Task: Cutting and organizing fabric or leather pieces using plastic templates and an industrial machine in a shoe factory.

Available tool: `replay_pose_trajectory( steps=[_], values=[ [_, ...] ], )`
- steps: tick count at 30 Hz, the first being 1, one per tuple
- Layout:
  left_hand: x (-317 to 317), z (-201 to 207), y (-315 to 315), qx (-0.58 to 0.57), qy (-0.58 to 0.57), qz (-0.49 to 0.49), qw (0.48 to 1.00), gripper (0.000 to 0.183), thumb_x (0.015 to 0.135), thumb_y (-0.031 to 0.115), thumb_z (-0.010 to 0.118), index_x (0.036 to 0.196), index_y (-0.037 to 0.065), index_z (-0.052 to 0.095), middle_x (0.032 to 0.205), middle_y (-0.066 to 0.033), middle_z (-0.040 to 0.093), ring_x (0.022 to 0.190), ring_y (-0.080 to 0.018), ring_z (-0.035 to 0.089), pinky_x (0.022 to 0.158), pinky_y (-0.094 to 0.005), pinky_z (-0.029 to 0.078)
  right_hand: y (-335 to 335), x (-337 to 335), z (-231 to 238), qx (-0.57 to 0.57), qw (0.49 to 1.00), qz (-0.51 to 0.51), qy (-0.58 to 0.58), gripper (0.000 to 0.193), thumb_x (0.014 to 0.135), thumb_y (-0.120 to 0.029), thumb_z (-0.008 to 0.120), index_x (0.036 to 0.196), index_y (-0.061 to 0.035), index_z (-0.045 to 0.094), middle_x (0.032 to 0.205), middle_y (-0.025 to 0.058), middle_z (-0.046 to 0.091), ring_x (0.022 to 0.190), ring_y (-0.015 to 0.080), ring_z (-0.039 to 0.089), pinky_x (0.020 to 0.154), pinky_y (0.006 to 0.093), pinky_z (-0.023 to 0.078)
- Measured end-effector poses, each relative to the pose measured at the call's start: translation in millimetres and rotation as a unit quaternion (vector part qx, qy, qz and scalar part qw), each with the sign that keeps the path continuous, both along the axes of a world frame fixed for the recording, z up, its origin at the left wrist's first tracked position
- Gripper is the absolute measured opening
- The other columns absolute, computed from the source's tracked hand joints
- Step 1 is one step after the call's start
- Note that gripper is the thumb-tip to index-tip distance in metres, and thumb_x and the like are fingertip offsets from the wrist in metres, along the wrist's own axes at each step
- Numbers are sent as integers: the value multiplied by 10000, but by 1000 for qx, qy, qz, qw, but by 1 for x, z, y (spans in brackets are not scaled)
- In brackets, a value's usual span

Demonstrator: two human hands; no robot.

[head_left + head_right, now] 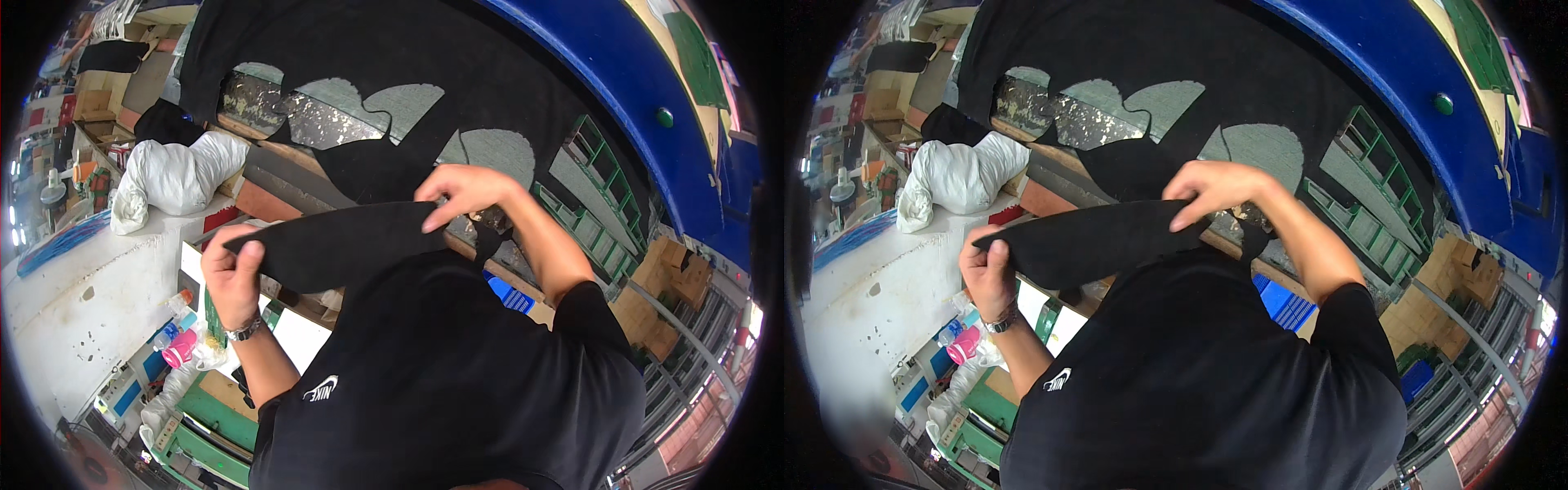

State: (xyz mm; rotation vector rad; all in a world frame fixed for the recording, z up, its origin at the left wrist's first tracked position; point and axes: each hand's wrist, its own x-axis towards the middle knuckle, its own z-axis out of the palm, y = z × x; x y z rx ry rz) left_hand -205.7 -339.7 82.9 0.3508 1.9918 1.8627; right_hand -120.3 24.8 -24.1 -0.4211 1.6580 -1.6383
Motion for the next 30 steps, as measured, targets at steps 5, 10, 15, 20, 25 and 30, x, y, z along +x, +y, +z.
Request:
replay_pose_trajectory(
  steps=[5, 10, 15, 20, 25, 30],
  values=[
    [6, -31, 10, 62, -81, 103, 989, 240, 970, 131, 677, 1155, -12, 622, 1087, -87, 689, 975, -153, 640, 903, -279, 492, 93, 43, -22, -5, 992, -30, -118, 240, 912, -160, 750, 1076, 8, 700, 926, 10, 718, 875, 66, 634, 778, 258, 511],
    [30, -88, 26, 58, -176, 146, 972, 202, 1010, 138, 624, 1165, 8, 622, 1111, -87, 706, 985, -162, 678, 898, -303, 536, 173, 33, -6, 123, 984, -120, -40, 199, 946, -177, 703, 1029, 4, 712, 874, -6, 690, 833, 61, 606, 758, 248, 499],
    [63, -130, 40, 74, -262, 151, 950, 225, 1022, 176, 610, 1165, 3, 611, 1138, -110, 711, 1014, -187, 697, 901, -316, 563, 213, 6, -10, 192, 974, -78, -92, 217, 964, -205, 680, 984, 11, 694, 766, -28, 634, 715, 59, 565, 688, 255, 481],
    [84, -147, 44, 99, -280, 176, 938, 194, 1019, 173, 613, 1133, 16, 619, 1130, -110, 714, 1002, -190, 704, 878, -321, 582, 219, -14, -3, 267, 963, -35, -26, 189, 966, -199, 675, 950, -11, 678, 769, -31, 609, 732, 74, 561, 698, 261, 483],
    [90, -158, 40, 109, -299, 188, 929, 203, 1020, 196, 613, 1161, 49, 618, 1086, -72, 721, 919, -160, 714, 772, -284, 602, 209, -34, -9, 342, 926, -160, -2, 238, 979, -224, 667, 828, -55, 597, 762, -12, 590, 698, 84, 534, 640, 268, 475],
    [90, -178, 31, 75, -328, 142, 931, 198, 1015, 183, 623, 1130, 23, 603, 1060, -94, 722, 894, -179, 724, 769, -299, 617, 212, -62, -60, 291, 899, -318, 82, 188, 943, -177, 714, 862, -28, 631, 711, -18, 584, 663, 81, 523, 614, 265, 455]
  ],
)
